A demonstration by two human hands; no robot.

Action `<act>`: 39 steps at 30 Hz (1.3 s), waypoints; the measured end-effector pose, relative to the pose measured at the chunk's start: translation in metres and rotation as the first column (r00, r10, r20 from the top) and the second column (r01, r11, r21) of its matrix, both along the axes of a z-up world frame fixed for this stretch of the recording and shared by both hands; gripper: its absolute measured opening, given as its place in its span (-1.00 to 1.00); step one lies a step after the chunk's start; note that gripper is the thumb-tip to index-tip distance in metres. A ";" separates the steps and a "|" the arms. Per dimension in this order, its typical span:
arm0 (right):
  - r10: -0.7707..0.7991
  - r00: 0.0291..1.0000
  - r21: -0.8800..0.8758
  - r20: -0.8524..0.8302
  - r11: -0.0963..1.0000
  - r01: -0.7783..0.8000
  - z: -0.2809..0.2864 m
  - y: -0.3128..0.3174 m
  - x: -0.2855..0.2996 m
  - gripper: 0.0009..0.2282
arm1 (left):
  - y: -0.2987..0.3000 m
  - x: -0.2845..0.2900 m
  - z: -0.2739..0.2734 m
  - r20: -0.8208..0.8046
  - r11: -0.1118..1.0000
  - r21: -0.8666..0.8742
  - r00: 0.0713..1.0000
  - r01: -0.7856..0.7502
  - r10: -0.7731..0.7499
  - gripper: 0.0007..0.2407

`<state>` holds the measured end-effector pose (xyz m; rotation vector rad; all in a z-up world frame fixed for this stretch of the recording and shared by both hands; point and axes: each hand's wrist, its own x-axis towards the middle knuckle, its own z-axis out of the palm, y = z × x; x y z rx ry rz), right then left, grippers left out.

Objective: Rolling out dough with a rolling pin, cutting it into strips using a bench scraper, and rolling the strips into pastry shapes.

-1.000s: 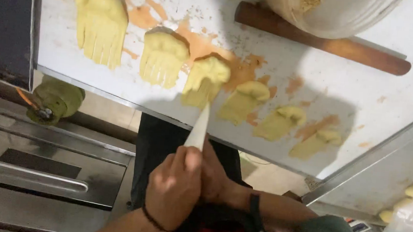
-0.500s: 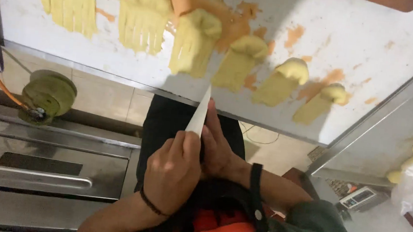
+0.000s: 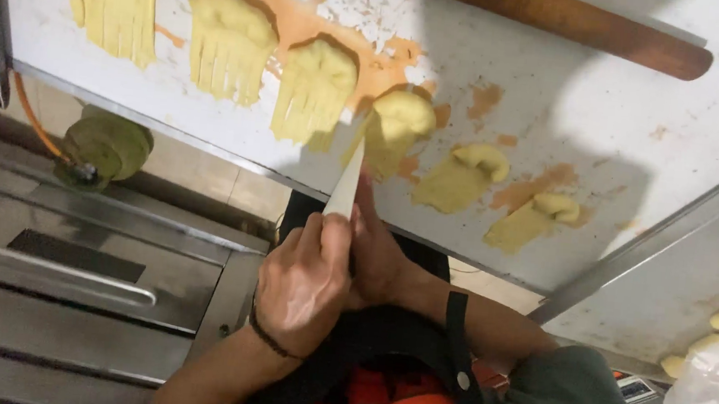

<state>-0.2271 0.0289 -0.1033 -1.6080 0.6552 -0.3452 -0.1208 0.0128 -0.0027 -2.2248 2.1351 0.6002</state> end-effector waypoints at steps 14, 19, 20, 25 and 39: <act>-0.364 0.931 0.850 -0.002 0.490 0.194 0.033 -0.020 -0.003 -0.56 | -0.001 -0.019 0.006 0.009 0.997 0.075 1.000 -0.020 0.019 -0.79; -0.525 0.818 0.959 -0.235 -0.262 0.108 0.011 -0.001 -0.012 -0.63 | -0.003 -0.021 0.003 0.019 0.999 0.036 1.000 0.009 -0.010 -0.81; -0.396 0.912 0.779 0.102 0.602 0.174 0.019 -0.001 -0.016 -0.67 | -0.001 -0.021 0.008 0.001 1.000 0.017 1.000 -0.014 0.014 -0.79; -0.192 0.975 0.501 0.109 0.858 0.113 0.038 0.018 -0.029 -0.67 | 0.007 -0.027 0.002 0.041 0.994 0.107 0.999 -0.036 0.032 -0.90; -0.322 0.877 0.919 -0.358 -0.290 0.268 0.045 0.003 -0.018 -0.54 | 0.027 -0.031 0.010 -0.062 0.995 0.073 0.995 -0.073 0.078 -0.88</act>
